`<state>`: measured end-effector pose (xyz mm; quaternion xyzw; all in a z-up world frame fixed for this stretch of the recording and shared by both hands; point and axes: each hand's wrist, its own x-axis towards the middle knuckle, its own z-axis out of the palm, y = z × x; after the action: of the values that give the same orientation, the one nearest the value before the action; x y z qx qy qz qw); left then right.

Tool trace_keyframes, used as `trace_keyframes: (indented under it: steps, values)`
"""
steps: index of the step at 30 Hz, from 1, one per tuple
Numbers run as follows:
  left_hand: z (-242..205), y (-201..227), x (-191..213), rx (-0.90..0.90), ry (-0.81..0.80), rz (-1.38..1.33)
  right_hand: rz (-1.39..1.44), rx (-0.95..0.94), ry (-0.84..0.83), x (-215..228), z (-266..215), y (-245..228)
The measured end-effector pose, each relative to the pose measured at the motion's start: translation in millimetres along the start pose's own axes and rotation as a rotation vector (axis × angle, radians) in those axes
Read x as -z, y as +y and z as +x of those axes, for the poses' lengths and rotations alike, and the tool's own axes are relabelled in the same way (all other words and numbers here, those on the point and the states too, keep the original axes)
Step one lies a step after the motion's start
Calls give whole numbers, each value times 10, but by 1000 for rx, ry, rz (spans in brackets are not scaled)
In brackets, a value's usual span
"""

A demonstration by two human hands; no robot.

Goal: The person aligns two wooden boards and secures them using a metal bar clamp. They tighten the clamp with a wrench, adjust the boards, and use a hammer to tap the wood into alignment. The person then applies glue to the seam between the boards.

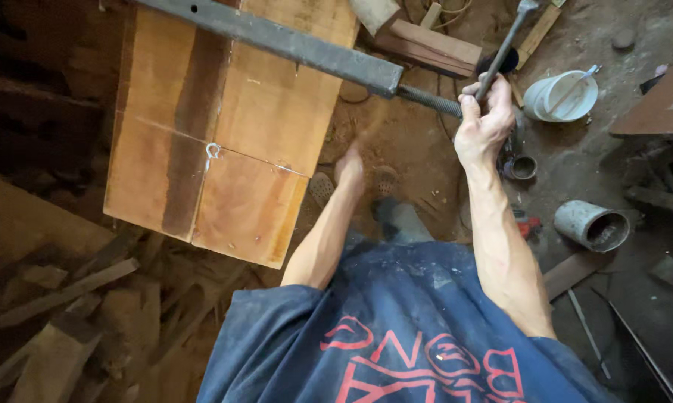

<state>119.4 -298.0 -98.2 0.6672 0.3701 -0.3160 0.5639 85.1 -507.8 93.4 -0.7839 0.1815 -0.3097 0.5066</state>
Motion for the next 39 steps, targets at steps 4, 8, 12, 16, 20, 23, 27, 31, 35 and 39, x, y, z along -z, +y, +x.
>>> trace_keyframes:
  steps: [4,8,12,16,20,23,27,31,35,39]
  values:
    - [-631,140,344,-155,-111,296,71,-22,19,-23,-63,17]
    - [-1006,427,895,-308,-266,410,42,-34,-33,-12,-38,87]
    - [-1046,650,1564,-406,-663,7,64,-19,-67,35,-29,136]
    - [-1071,911,2180,-438,-665,-440,26,-28,-74,10,-31,170]
    - [-982,1548,2187,-557,-423,-698,7,5,-96,23,-16,153]
    - [-761,2264,1960,-627,-154,-542,-42,5,-110,18,-44,108]
    - [-505,3130,1521,-638,283,-118,-111,24,-77,-62,-55,47]
    - [-472,3494,1251,-532,345,9,-161,6,-25,-93,-91,-3]
    - [-535,3554,1202,-687,387,337,-130,-22,-25,-129,-113,-63]
    - [-512,3352,1251,-974,810,482,-158,-129,-43,-162,40,-60]
